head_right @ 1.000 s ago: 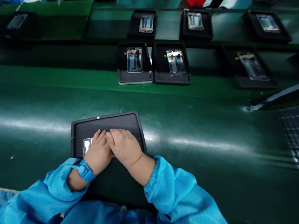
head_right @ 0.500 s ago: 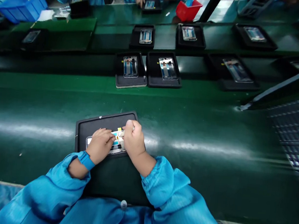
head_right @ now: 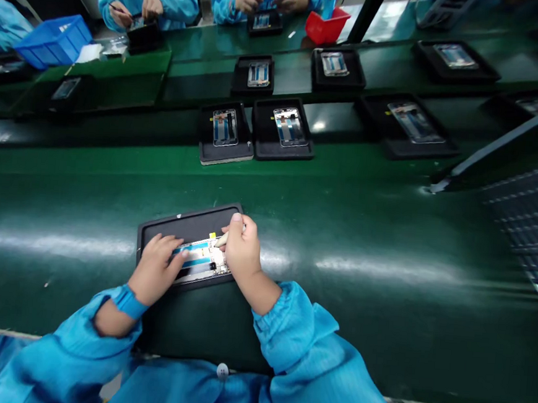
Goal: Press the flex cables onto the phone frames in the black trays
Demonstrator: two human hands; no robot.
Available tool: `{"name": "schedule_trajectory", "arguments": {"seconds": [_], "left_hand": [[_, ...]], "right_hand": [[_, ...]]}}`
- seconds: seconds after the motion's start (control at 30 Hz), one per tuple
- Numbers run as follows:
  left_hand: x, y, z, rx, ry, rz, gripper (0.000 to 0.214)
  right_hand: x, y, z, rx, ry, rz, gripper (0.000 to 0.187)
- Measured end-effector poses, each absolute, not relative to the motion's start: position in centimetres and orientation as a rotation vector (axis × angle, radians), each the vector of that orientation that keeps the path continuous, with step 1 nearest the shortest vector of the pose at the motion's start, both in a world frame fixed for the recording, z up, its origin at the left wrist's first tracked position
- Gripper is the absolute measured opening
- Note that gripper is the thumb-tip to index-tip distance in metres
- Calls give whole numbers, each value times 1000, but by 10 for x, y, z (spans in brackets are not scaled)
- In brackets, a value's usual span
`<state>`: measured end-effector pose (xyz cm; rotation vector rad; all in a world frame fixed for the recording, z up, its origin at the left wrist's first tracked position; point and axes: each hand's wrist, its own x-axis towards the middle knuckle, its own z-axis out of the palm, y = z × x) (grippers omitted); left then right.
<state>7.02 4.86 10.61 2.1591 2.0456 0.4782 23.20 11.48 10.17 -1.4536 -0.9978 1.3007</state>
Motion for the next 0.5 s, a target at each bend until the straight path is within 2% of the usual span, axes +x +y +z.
{"name": "schedule_trajectory", "arguments": {"seconds": [0.1,0.17,0.37,0.5], "left_hand": [[56,30,112,2346,2013,321,27],[63,27,114,2413,1999,345,25],[110,46,106,2535,1827,398,23],[113,48,101,2537,1823,385,23]], "right_hand": [[233,115,104,-1442,-1007,1320,32],[233,112,105,-1468,-1075,1260,33],[233,102,100,-1407,-1507,858,26],[234,102,98,-1365,-1631,720,22]]}}
